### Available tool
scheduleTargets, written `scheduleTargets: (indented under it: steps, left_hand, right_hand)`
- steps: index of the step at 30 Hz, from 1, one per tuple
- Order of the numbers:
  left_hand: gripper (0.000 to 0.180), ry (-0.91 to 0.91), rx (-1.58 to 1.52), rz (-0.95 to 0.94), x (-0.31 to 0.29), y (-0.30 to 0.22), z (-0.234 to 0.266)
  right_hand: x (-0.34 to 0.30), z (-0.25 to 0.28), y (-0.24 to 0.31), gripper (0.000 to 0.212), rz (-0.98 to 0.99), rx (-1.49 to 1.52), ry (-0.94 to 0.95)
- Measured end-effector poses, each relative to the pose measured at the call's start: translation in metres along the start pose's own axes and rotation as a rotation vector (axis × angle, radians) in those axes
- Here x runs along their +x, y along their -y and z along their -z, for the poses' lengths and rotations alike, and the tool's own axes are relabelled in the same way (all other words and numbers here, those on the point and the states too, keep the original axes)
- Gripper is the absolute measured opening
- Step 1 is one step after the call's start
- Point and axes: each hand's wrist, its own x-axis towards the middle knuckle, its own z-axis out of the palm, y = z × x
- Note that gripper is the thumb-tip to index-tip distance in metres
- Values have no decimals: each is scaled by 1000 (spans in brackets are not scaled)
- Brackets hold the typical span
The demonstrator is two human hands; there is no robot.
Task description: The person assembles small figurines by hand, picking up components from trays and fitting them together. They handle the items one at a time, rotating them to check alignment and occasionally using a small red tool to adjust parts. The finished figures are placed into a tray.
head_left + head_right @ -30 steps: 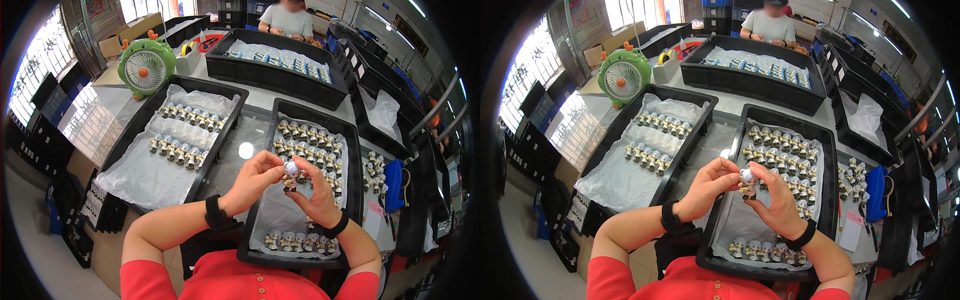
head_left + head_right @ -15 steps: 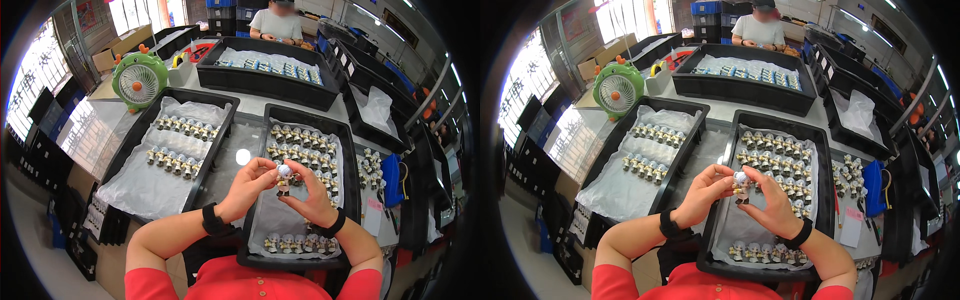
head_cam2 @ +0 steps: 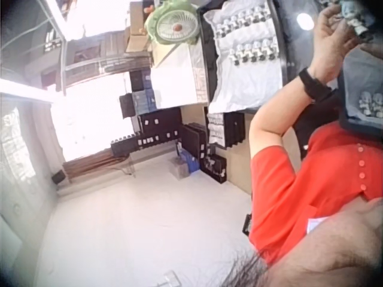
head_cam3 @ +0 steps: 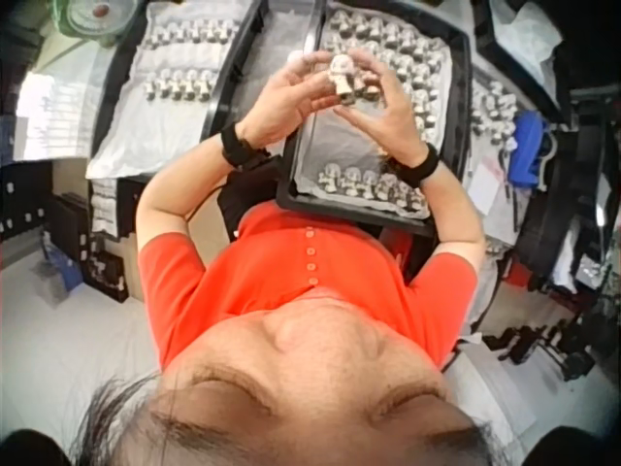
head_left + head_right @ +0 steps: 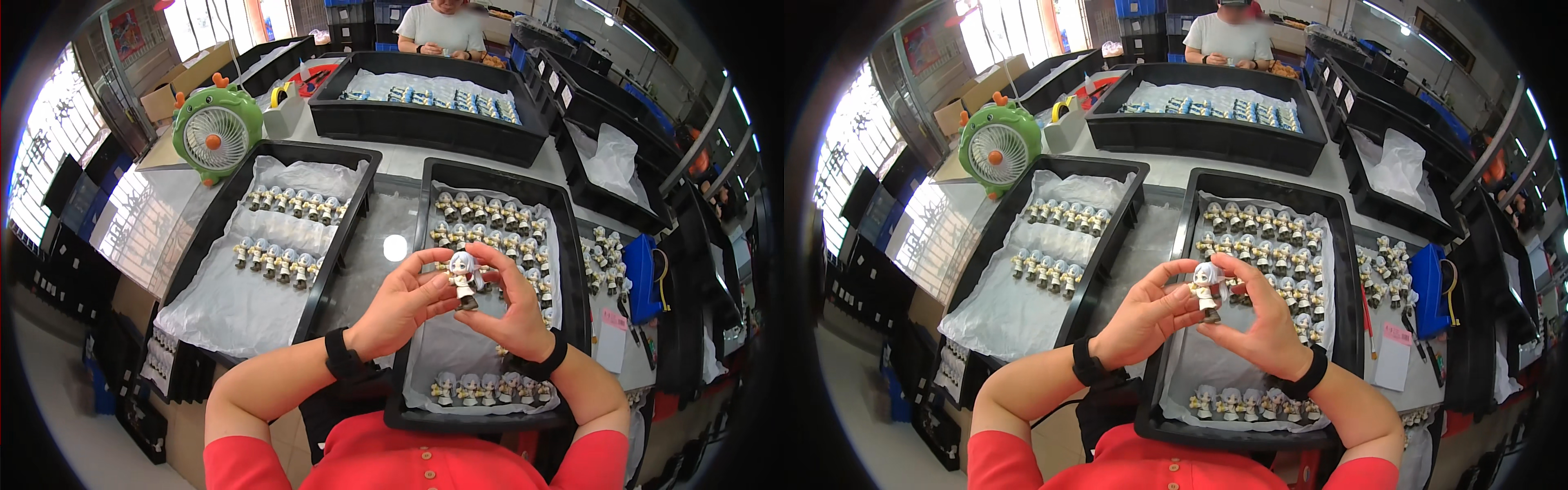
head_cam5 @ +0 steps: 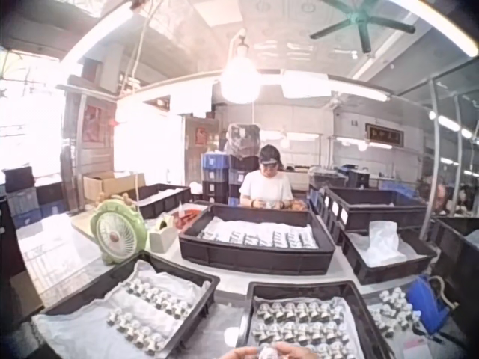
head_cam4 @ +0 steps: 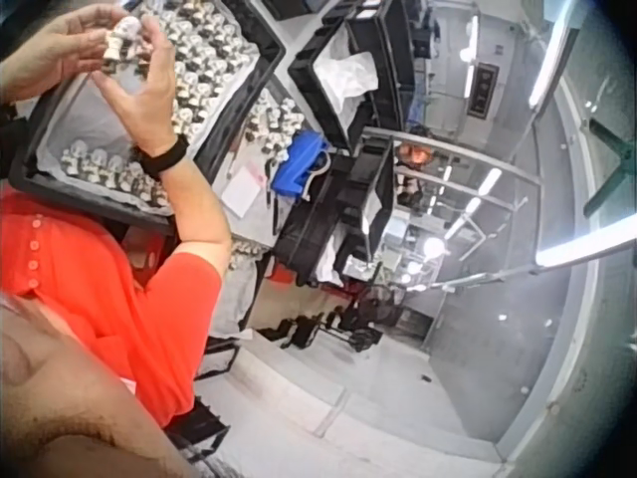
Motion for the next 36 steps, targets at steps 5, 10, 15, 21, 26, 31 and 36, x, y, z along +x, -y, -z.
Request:
scheduleTargets:
  steps: [5,10,15,21,26,31,36]
  left_hand:
    - [39,84,9,73,-2,0,-5]
    - [43,97,58,84,-4,5,-5]
    - [45,158,6,130,-4,0,-9]
    - [43,183,-75,134,-2,0,-6]
    - [43,208,-72,131,-2,0,-6]
    - [43,191,-67,122,-1,1,-7]
    - [47,196,-43,122,0,1,-3]
  right_hand:
    - [0,-1,5,72,60,-32,23]
    - [1,-3,7,72,279,-368,58]
    - [0,-4,8,76,319,-346,36]
    - [1,-3,11,82,246,-258,38]
    - [1,-3,9,85,220,-217,39]
    - [2,-2,10,87,211,-207,46]
    - [-1,-1,6,88,167,-187,47]
